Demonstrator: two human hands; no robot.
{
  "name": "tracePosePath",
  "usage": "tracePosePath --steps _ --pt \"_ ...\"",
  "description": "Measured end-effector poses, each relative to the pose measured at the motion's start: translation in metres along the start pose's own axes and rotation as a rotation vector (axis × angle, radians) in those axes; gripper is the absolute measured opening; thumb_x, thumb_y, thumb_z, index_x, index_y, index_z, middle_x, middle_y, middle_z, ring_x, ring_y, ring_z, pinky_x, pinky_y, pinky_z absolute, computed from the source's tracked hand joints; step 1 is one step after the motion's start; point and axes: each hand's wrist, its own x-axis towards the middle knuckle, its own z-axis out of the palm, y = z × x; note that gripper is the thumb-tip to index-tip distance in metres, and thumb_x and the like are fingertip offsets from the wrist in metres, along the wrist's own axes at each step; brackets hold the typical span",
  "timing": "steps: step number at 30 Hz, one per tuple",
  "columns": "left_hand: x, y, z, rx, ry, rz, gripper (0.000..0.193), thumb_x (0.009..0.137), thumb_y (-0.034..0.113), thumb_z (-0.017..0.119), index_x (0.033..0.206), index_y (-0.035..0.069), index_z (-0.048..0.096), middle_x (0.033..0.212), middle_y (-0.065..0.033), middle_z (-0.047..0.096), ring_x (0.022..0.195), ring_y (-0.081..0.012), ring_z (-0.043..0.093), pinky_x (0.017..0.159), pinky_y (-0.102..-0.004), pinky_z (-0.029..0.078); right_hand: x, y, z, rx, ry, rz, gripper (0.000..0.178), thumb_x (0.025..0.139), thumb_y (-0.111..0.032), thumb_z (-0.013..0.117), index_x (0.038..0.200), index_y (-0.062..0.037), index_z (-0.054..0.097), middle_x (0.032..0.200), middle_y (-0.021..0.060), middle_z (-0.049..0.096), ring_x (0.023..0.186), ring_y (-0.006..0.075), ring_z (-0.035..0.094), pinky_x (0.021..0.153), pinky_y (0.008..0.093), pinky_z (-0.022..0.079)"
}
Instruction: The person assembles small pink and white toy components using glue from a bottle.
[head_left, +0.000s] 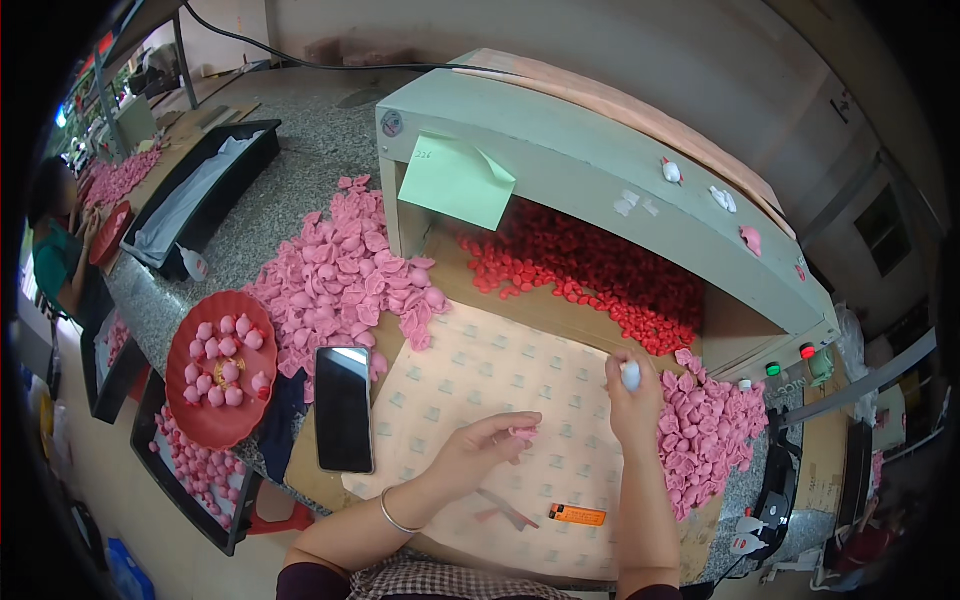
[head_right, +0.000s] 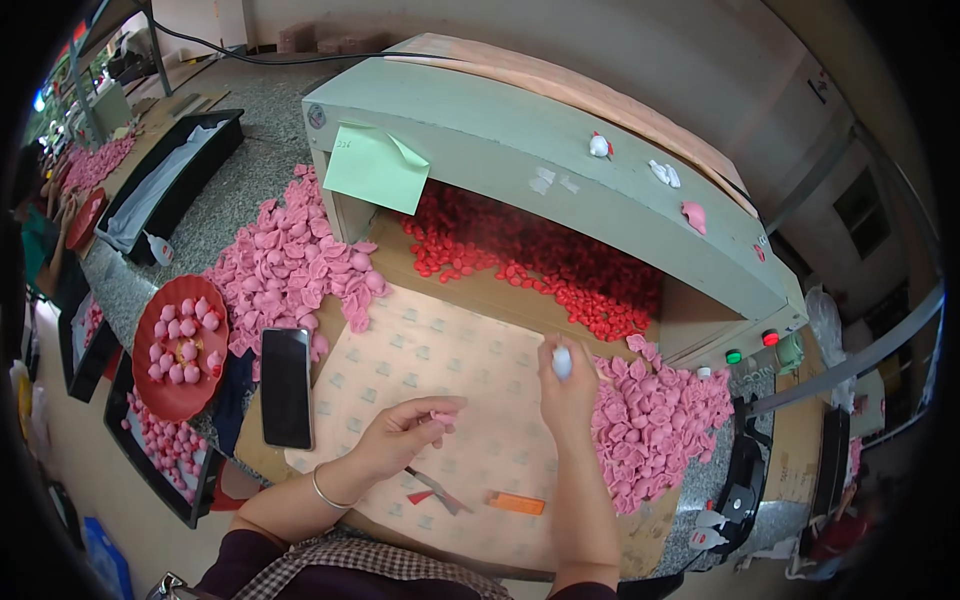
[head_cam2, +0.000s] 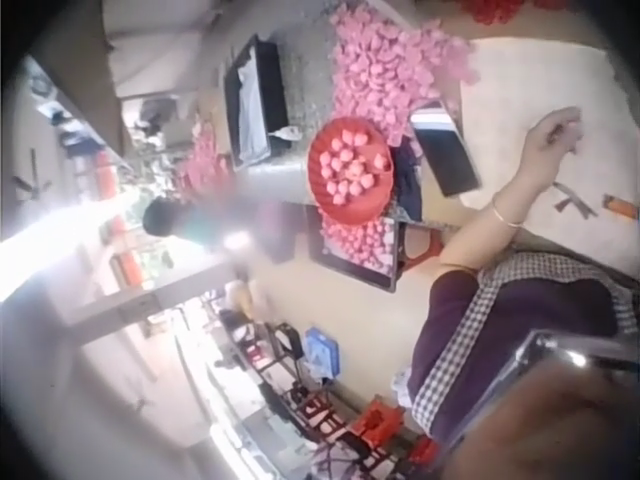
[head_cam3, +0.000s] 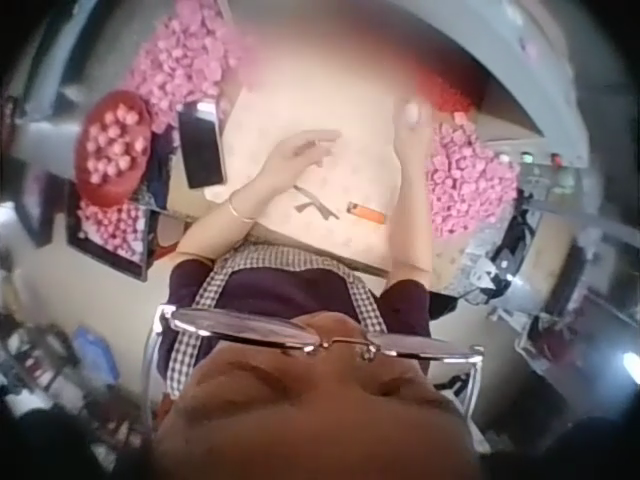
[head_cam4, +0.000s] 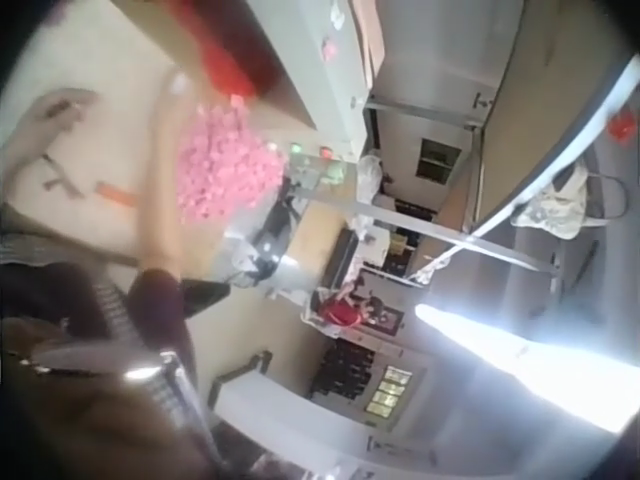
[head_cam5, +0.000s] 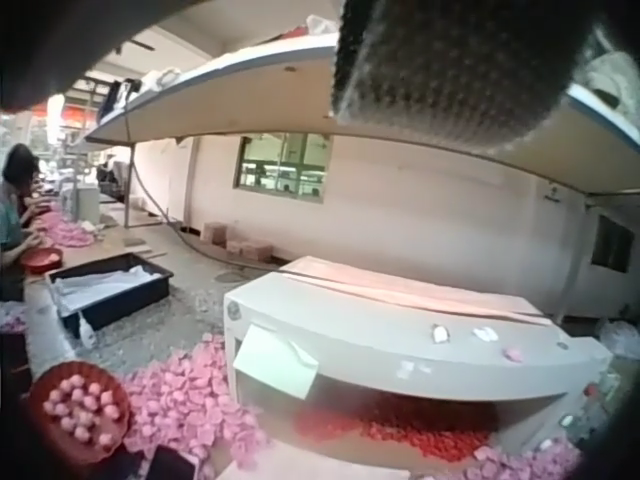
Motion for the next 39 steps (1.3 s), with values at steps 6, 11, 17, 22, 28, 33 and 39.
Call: tracePosePath --steps 6,11,17,22,28,33,39 --pt "0.002 -0.003 -0.007 0.319 -0.015 0.194 0.027 0.078 0.003 0.054 0.105 0.005 0.053 0.102 -0.0062 0.052 0.092 -0.0122 0.051 0.071 -0.0225 0.045 0.083 0.031 0.048 -0.328 0.093 -0.438 0.022 0.071 -0.002 0.053 0.093 -0.0047 0.055 0.093 0.0143 0.052 0.077 0.0331 0.054 0.068 0.0391 0.043" --pt "0.001 -0.001 -0.005 0.432 -0.023 0.225 0.024 0.076 0.002 0.057 0.100 0.004 0.054 0.102 -0.0089 0.051 0.087 -0.0140 0.054 0.069 -0.0235 0.048 0.089 0.029 0.058 -0.650 -0.010 -0.202 0.024 0.072 -0.003 0.050 0.094 -0.0068 0.055 0.094 0.0148 0.051 0.078 0.0339 0.054 0.065 0.0440 0.044" --pt "0.005 -0.001 -0.001 0.359 -0.009 0.316 0.023 0.076 0.003 0.057 0.098 0.003 0.052 0.104 -0.0111 0.050 0.088 -0.0163 0.055 0.072 -0.0258 0.049 0.057 0.037 0.033 -0.180 -0.112 -0.090 0.017 0.072 -0.005 0.053 0.089 -0.0031 0.056 0.082 0.0138 0.053 0.069 0.0268 0.055 0.059 0.0348 0.044" --pt "0.000 -0.004 -0.002 0.560 -0.060 0.236 0.022 0.078 0.005 0.055 0.099 0.001 0.050 0.105 -0.0113 0.050 0.090 -0.0178 0.055 0.075 -0.0267 0.048 -0.043 -0.048 0.006 0.084 -0.380 -0.040 0.014 0.074 0.000 0.053 0.087 0.0000 0.056 0.074 0.0035 0.053 0.068 0.0098 0.050 0.061 0.0209 0.041" --pt "-0.006 -0.008 0.005 0.237 -0.008 0.124 0.028 0.078 0.006 0.056 0.104 0.000 0.048 0.102 -0.0103 0.051 0.090 -0.0166 0.055 0.076 -0.0257 0.047 -0.082 -0.047 0.007 0.171 -0.367 -0.086 0.013 0.074 0.004 0.052 0.086 0.0014 0.055 0.083 0.0055 0.050 0.072 0.0110 0.051 0.060 0.0203 0.042" --pt "-0.005 -0.005 0.002 0.462 -0.039 0.312 0.036 0.076 0.003 0.057 0.111 0.003 0.048 0.096 -0.0085 0.051 0.087 -0.0163 0.055 0.077 -0.0251 0.047 -0.086 -0.042 0.006 0.342 -0.346 0.070 0.011 0.076 0.002 0.053 0.087 0.0018 0.054 0.081 0.0037 0.049 0.064 0.0077 0.049 0.047 0.0176 0.040" --pt "-0.009 0.008 0.008 0.501 0.014 0.256 0.031 0.073 0.001 0.059 0.104 0.003 0.054 0.093 -0.0079 0.049 0.085 -0.0152 0.055 0.075 -0.0245 0.049 -0.092 -0.047 0.008 0.339 -0.359 0.073 0.010 0.075 0.002 0.055 0.085 0.0018 0.056 0.081 0.0043 0.048 0.057 0.0067 0.047 0.045 0.0180 0.038"
